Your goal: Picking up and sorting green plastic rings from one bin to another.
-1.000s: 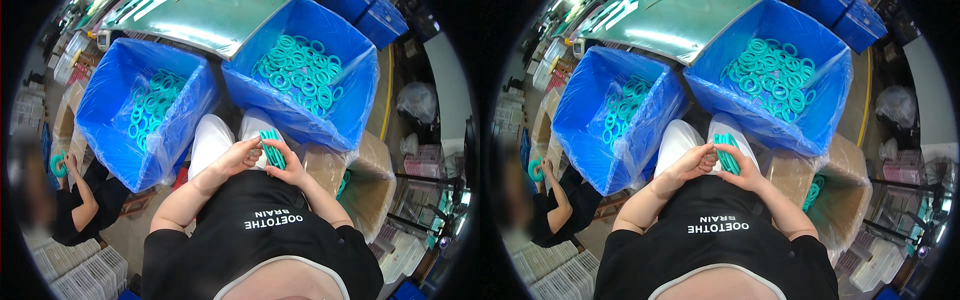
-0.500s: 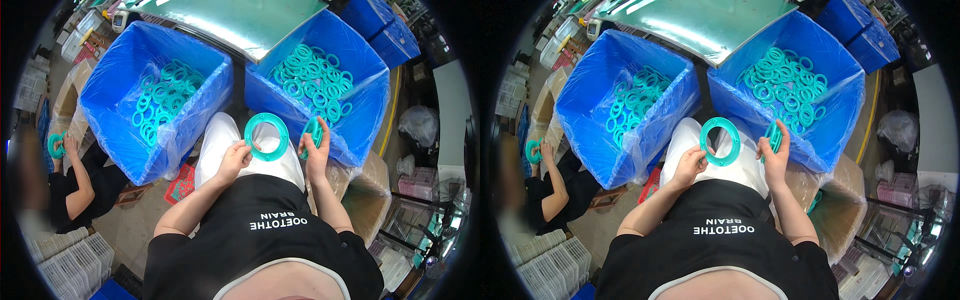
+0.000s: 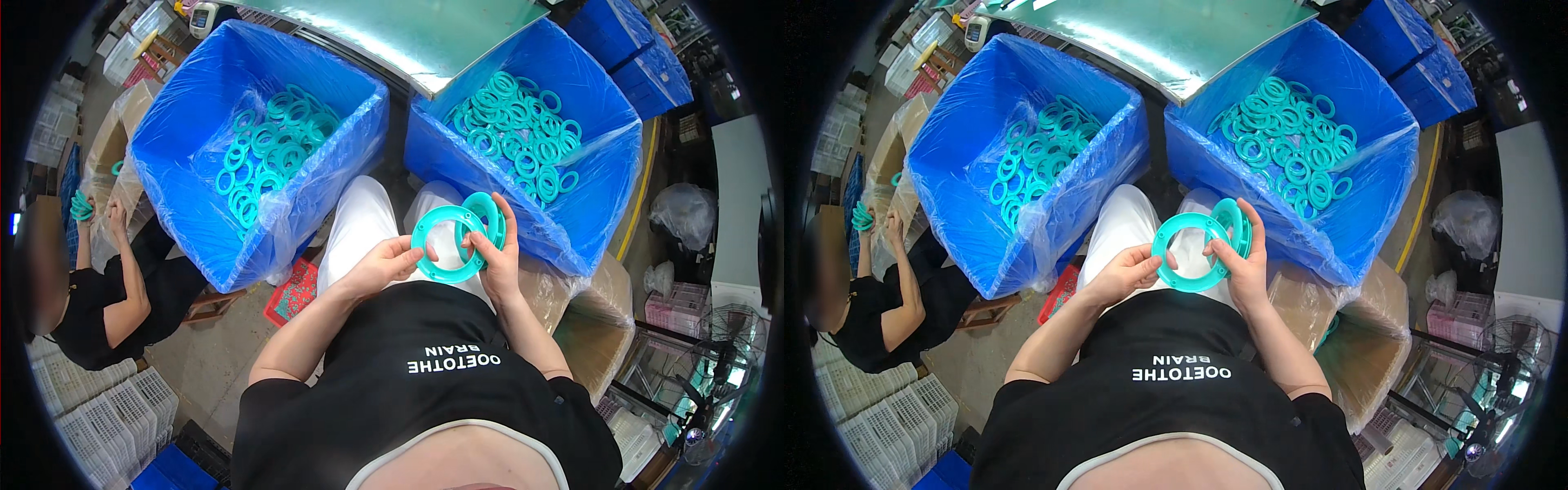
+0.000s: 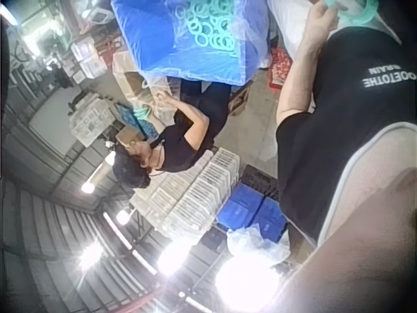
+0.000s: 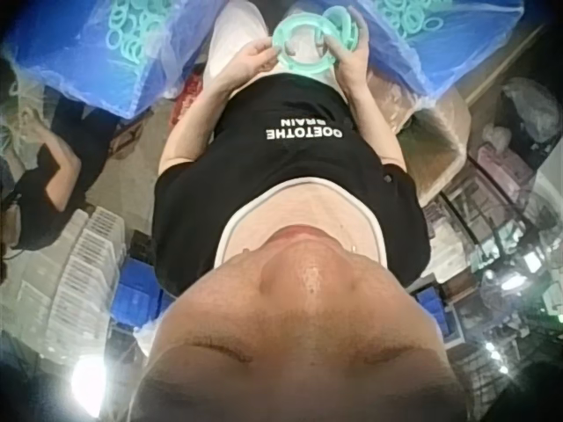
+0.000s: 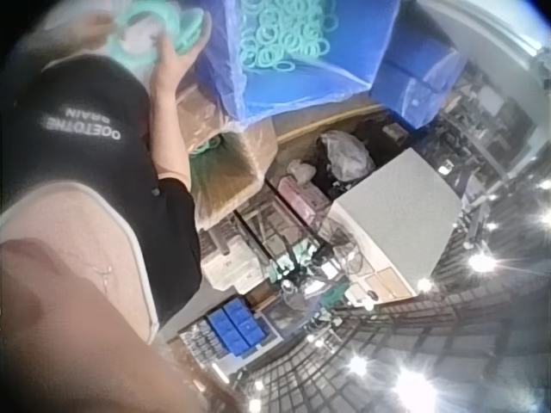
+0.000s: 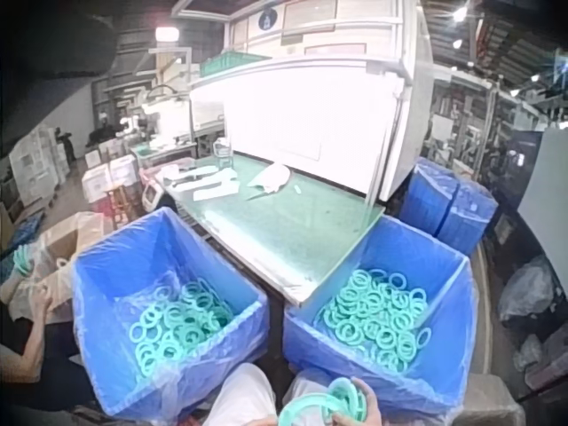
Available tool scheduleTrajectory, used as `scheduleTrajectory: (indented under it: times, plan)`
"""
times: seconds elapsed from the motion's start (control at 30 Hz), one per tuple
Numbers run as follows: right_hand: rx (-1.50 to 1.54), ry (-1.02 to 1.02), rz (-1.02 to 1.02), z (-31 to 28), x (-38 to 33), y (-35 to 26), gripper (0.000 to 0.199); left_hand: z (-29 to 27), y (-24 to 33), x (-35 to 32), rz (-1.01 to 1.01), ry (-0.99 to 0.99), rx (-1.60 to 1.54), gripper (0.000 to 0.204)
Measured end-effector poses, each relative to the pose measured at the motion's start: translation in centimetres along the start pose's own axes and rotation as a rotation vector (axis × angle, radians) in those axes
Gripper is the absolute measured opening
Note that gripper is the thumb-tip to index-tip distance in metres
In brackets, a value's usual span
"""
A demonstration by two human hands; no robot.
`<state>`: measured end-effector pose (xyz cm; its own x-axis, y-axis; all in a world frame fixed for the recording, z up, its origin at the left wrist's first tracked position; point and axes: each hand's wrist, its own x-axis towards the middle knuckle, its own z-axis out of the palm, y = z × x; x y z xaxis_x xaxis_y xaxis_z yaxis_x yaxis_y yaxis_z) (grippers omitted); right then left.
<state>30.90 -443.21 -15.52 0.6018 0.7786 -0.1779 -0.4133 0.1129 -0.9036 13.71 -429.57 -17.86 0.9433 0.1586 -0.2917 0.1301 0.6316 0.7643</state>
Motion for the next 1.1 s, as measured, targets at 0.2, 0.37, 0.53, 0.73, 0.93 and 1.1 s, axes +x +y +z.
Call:
scheduleTrajectory:
  times: [0.2,0.37,0.53,0.73,0.93,1.1]
  plan:
    - [0.02,-0.049,-0.095,0.8,-1.1,0.1,0.067,0.6,-1.0,1.1,0.148,0.194,0.294,0.024]
    - [-0.058,-0.011,-0.13,-0.2,-1.1,0.7,0.067,1.1,-0.5,0.9,0.083,0.11,0.242,0.027]
    - [-0.014,-0.044,-0.098,-1.2,-0.9,0.1,0.067,1.2,0.5,0.0,-0.03,-0.091,0.417,0.032]
    - [0.727,-0.235,0.119,-4.0,0.0,0.1,0.059,1.4,1.3,0.6,0.044,-0.12,-0.082,0.028]
    - [0.702,-0.323,0.114,-4.3,-0.6,-0.4,0.066,2.5,0.6,2.0,0.022,0.051,0.064,0.027]
    - [0.116,-0.297,0.095,-2.7,-1.2,-2.7,0.078,3.4,0.7,3.2,0.148,0.302,0.298,0.023]
